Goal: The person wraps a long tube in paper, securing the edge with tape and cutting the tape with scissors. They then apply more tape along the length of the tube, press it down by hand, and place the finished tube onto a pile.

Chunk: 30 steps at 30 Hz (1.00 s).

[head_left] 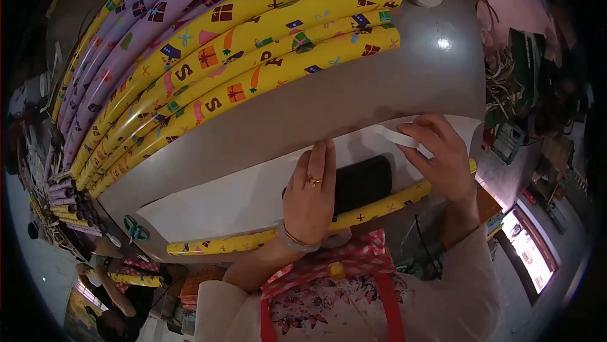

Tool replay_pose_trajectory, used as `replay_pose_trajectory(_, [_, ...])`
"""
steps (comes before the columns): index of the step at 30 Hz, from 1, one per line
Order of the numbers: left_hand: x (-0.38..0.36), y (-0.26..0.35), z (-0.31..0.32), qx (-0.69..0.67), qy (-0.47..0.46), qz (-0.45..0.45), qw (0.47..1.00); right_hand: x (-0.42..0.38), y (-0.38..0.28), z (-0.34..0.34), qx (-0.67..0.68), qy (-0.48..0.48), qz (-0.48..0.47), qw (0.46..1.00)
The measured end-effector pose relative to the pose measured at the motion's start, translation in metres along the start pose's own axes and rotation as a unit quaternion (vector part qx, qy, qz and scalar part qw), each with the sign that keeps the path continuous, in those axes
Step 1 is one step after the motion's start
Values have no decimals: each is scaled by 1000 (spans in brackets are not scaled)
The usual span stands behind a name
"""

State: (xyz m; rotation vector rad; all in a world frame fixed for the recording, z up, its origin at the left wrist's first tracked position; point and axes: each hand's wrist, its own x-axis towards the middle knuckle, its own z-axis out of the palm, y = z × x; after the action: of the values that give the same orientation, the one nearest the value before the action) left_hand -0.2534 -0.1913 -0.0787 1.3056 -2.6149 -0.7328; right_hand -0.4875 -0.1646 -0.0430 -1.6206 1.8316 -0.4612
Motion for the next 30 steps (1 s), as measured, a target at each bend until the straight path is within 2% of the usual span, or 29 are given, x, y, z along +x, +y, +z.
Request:
replay_pose_trajectory(3, [0,1,-1,14,1,0,1000,-1,-2,0,-16,-4,19,1000])
replay_pose_trajectory(15, [2,7,1,7,7,-22,1000,-1,-2,4,-59,28,-16,998])
replay_pose_trajectory(20, [5,9,2,31,-16,14,999,-1,-3,5,-83,45,-29,995])
replay_pose_trajectory(30, [8,11,9,64,7,47,997,-2,-1,5,-74,40,-23,996])
